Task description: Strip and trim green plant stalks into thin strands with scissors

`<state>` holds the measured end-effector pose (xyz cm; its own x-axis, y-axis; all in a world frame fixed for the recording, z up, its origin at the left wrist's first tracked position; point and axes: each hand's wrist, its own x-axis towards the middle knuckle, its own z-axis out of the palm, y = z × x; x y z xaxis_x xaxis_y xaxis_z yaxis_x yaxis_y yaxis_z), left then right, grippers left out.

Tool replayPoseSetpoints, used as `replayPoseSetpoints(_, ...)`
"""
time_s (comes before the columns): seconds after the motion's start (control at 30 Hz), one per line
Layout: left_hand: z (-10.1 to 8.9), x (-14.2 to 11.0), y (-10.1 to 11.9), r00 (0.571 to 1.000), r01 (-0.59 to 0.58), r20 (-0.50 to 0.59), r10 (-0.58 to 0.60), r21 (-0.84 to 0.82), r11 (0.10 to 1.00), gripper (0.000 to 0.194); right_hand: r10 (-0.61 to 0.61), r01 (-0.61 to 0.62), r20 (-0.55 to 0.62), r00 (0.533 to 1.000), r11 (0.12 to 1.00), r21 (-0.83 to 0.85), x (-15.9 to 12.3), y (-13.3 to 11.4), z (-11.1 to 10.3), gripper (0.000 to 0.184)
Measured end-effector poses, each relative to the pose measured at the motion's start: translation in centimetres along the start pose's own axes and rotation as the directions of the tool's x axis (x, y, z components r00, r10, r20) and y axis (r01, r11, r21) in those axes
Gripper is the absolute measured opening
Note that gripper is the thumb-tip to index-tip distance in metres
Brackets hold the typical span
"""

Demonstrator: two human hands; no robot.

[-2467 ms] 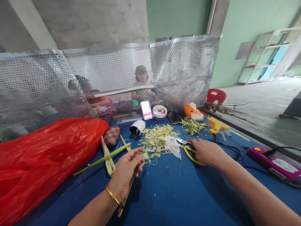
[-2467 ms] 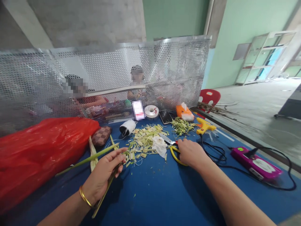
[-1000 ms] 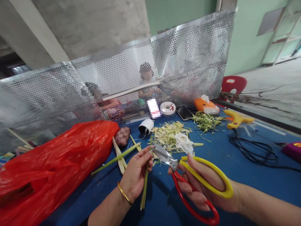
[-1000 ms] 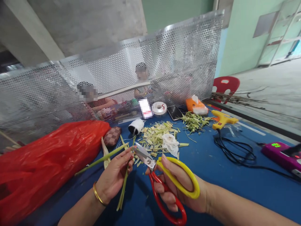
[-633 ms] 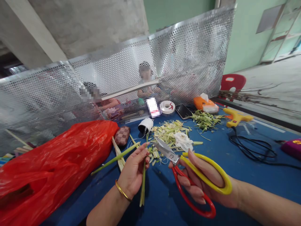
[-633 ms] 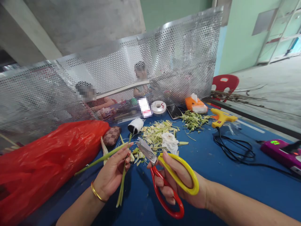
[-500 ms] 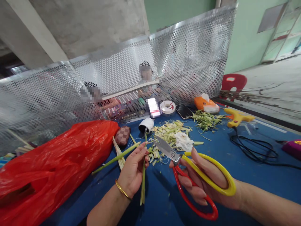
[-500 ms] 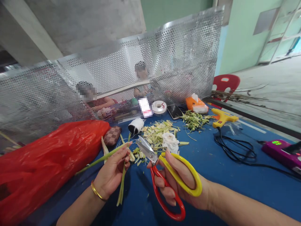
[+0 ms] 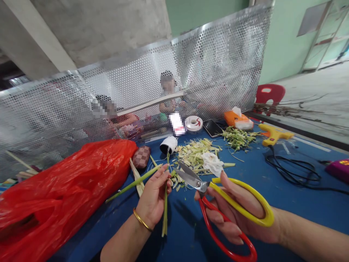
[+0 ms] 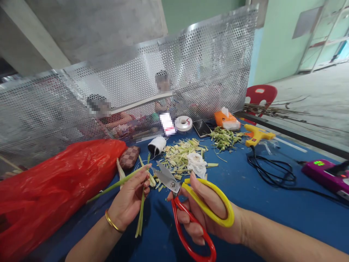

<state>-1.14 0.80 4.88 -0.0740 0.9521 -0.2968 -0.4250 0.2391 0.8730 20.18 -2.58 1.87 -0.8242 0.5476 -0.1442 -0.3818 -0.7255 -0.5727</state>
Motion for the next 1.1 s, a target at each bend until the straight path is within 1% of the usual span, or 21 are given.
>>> replayPoseSetpoints(0.2,0.0,-0.1,-0.6,0.998,0.044,0.044,-0.045,0.007,0.999,0.034,0.022,-0.022,0.025,0.999,1.0,0.02,0.1,0.1,-0.4,0.072)
replayPoseSetpoints(0.37,0.1,0.0,-0.8,0.998,0.045,0.05,-0.046,0.009,0.999,0.032,0.034,-0.035,0.033,0.999,0.999,0.031,0.1,0.1,-0.4,0.073)
replayPoseSetpoints(0.47,0.2,-0.3,-1.1,0.996,0.067,0.065,-0.069,0.026,0.997,0.031,0.03,-0.031,0.026,0.999,0.999,0.024,0.2,0.0,-0.3,0.072)
replayPoseSetpoints(0.63,0.3,-0.7,-2.0,0.986,0.125,0.11,-0.128,0.031,0.992,0.029,0.024,-0.024,-0.01,1.0,1.0,-0.002,0.3,0.0,-0.1,0.071)
replayPoseSetpoints(0.93,0.1,-0.3,-2.4,0.982,0.158,0.098,-0.16,0.027,0.987,0.028,0.063,-0.065,-0.072,0.995,0.998,-0.022,0.2,-0.2,0.2,0.06)
replayPoseSetpoints(1.1,0.1,-0.3,-2.4,0.983,0.157,0.096,-0.159,0.031,0.987,0.028,0.06,-0.065,-0.15,0.987,0.997,-0.03,0.0,-0.1,0.3,0.053)
